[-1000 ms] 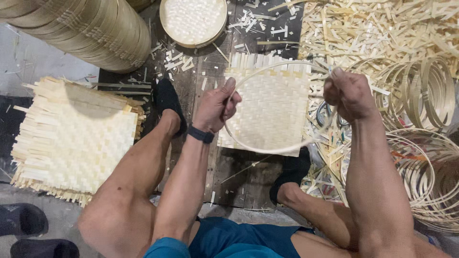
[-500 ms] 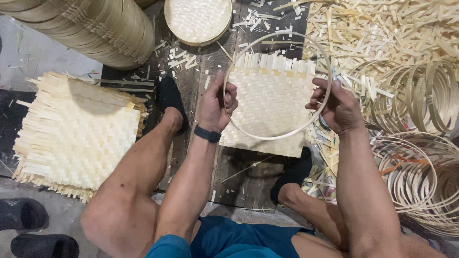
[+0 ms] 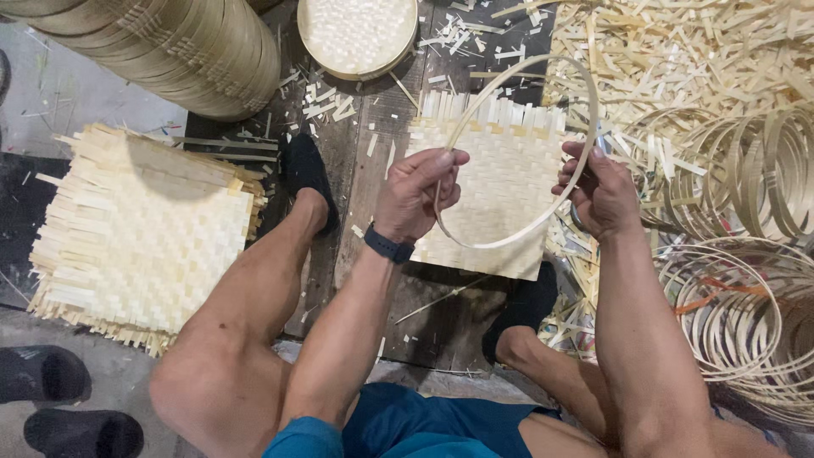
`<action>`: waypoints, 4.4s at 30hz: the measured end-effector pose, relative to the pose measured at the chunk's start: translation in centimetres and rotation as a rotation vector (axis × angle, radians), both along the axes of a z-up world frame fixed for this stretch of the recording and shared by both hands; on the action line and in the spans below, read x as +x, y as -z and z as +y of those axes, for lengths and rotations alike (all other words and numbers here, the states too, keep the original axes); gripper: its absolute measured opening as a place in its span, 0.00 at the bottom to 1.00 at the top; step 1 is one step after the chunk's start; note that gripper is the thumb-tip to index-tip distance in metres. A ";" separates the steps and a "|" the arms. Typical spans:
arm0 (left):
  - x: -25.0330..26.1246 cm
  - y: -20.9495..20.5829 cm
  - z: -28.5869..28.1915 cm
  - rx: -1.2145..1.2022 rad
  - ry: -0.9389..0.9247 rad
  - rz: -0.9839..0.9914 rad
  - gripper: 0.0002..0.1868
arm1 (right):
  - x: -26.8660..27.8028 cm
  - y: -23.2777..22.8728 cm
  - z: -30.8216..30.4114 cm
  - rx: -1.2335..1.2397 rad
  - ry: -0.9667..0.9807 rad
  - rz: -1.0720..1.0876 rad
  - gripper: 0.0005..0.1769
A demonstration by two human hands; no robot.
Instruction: The person places a circular bamboo frame over a pre-woven square mat, trims the excess mat material with scissors, and stacks the finished circular base. The process is repeated for multiple units.
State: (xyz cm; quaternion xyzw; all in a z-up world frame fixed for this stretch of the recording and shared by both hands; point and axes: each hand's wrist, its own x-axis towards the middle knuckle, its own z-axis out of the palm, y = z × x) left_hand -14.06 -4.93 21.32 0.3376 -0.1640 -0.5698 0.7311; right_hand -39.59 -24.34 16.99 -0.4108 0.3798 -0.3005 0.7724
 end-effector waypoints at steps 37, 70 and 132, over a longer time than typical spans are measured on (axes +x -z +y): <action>6.0 8.7 -0.1 0.066 -0.141 0.383 0.20 | 4.0 -1.9 1.7 0.057 0.070 -0.156 0.22; 4.5 19.9 -0.3 0.916 -0.175 -1.037 0.16 | -0.9 12.7 2.6 -0.576 0.124 0.976 0.15; 2.8 18.2 -14.8 0.346 0.085 -1.680 0.11 | 9.6 9.6 5.7 -1.089 -0.810 0.907 0.17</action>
